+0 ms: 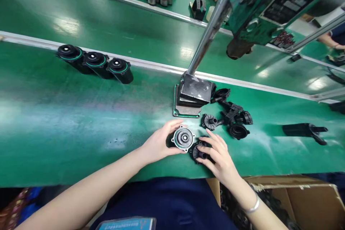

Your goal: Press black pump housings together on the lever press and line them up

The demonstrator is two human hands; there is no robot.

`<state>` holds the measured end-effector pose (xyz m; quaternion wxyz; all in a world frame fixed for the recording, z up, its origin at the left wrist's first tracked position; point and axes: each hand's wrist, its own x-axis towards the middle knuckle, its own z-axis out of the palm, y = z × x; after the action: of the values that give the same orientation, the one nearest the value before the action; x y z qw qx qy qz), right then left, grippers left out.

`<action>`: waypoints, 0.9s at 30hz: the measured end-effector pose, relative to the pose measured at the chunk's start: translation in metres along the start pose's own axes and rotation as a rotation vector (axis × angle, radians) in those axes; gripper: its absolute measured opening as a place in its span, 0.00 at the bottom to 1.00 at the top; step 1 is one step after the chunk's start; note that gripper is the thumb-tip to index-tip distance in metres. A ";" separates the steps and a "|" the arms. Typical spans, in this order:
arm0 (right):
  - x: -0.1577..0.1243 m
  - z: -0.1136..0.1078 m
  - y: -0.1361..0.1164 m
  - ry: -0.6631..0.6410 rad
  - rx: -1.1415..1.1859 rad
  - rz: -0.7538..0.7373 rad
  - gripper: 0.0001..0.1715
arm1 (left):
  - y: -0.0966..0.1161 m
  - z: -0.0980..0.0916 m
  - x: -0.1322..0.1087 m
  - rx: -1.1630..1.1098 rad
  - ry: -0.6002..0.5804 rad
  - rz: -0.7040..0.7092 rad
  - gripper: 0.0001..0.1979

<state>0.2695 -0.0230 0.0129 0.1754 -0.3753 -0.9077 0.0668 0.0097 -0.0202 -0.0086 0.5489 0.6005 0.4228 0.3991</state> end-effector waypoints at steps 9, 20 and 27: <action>0.056 -0.033 -0.025 0.182 0.214 0.301 0.14 | -0.003 0.000 -0.002 0.137 0.010 0.101 0.36; 0.081 -0.010 -0.052 0.158 -0.062 0.029 0.16 | -0.005 -0.001 -0.001 0.197 0.016 0.153 0.36; 0.085 -0.014 -0.057 0.146 -0.070 0.048 0.14 | -0.003 -0.002 -0.002 0.172 0.000 0.131 0.36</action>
<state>0.1815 -0.0040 0.0633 0.2264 -0.4068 -0.8849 0.0116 0.0069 -0.0211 -0.0115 0.4682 0.6718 0.4150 0.3965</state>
